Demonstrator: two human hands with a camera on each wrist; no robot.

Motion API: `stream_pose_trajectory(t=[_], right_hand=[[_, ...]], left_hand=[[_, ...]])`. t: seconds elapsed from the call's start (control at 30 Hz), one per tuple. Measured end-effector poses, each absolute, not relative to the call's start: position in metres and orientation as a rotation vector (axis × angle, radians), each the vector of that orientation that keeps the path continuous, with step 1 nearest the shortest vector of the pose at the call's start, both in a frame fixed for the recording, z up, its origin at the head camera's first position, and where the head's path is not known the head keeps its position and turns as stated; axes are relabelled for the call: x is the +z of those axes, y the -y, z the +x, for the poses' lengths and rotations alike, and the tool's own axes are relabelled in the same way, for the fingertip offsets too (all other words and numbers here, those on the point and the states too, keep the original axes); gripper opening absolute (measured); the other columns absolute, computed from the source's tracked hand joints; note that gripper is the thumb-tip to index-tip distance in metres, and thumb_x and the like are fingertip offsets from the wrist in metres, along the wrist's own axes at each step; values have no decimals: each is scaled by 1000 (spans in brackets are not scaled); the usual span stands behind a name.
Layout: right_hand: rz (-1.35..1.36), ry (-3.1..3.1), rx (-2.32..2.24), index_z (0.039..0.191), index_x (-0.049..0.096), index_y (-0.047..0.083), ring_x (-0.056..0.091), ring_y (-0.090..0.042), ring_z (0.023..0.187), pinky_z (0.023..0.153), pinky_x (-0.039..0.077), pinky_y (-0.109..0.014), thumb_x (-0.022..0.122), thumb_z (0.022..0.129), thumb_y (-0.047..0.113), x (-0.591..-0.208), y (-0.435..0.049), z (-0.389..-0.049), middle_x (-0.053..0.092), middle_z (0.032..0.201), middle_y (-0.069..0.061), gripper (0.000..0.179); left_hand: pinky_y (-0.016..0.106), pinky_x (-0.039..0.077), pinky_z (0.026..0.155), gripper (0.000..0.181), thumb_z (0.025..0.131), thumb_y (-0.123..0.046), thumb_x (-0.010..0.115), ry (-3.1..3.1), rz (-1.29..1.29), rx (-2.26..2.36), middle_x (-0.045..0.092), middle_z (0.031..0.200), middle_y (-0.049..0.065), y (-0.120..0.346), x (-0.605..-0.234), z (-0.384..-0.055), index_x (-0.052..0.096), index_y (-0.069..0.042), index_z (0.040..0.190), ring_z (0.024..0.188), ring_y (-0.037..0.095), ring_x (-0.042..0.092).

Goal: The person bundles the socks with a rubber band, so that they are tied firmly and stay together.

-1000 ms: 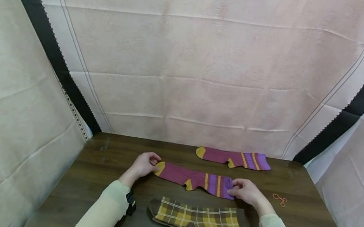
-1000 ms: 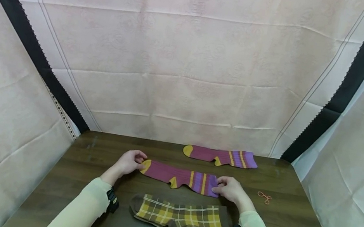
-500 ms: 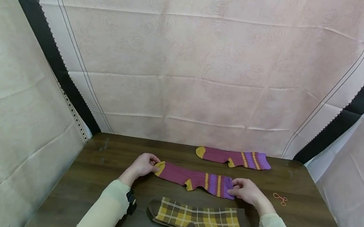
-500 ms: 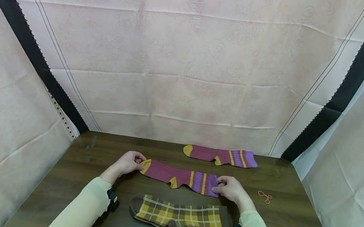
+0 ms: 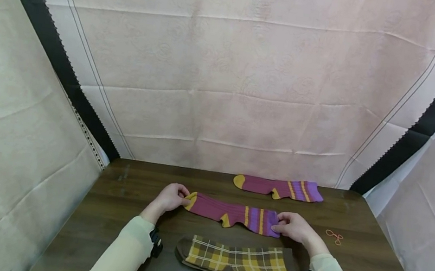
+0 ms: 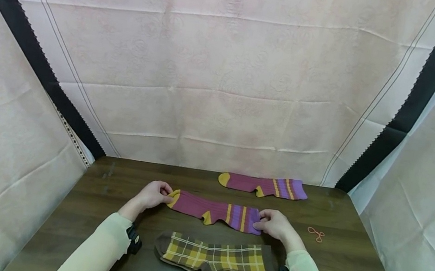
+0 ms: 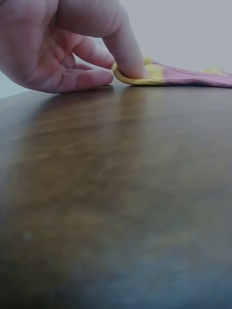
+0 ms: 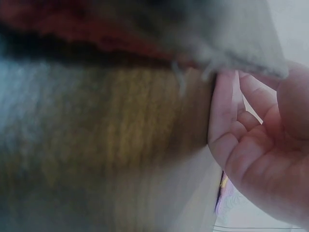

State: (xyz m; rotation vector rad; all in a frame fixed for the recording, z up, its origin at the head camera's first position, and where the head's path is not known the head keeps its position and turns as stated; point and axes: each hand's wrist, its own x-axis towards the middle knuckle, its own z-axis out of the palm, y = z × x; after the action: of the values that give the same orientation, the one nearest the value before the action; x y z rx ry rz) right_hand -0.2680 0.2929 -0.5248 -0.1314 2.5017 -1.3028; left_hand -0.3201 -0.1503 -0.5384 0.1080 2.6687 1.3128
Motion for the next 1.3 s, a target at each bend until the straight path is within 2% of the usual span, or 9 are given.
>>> stream_pose_trajectory(t=[0.33,0.7,1.0,1.3], right_hand=[[-158,-2483,-1339,125,62,-12,64,-18,90,82,60,-38,77,97,8,-527,-295,-268,64,101,-10,38],[-117,-2479,-1397,123,64,-7,65,-20,94,86,61,-41,76,99,10,-527,-295,-265,64,104,-11,32],[-92,-2443,-1468,119,62,-4,64,-22,94,86,62,-46,72,103,12,-522,-295,-263,63,99,-9,25],[-54,-2465,-1612,132,56,-6,67,-20,98,85,62,-45,70,106,17,-523,-303,-258,65,110,-13,38]], left_hand=[[32,50,72,16,96,-14,82,-2609,84,1410,69,95,6,156,-541,-320,72,-4,104,82,19,61],[34,50,75,16,98,-16,80,-2537,83,1550,69,103,8,161,-542,-317,71,-6,106,87,22,60],[37,62,77,12,100,-7,75,-2421,54,1758,72,98,12,155,-536,-310,67,0,107,85,21,69],[44,64,81,16,100,-5,76,-2264,41,1993,71,99,15,155,-526,-303,68,3,112,82,21,71]])
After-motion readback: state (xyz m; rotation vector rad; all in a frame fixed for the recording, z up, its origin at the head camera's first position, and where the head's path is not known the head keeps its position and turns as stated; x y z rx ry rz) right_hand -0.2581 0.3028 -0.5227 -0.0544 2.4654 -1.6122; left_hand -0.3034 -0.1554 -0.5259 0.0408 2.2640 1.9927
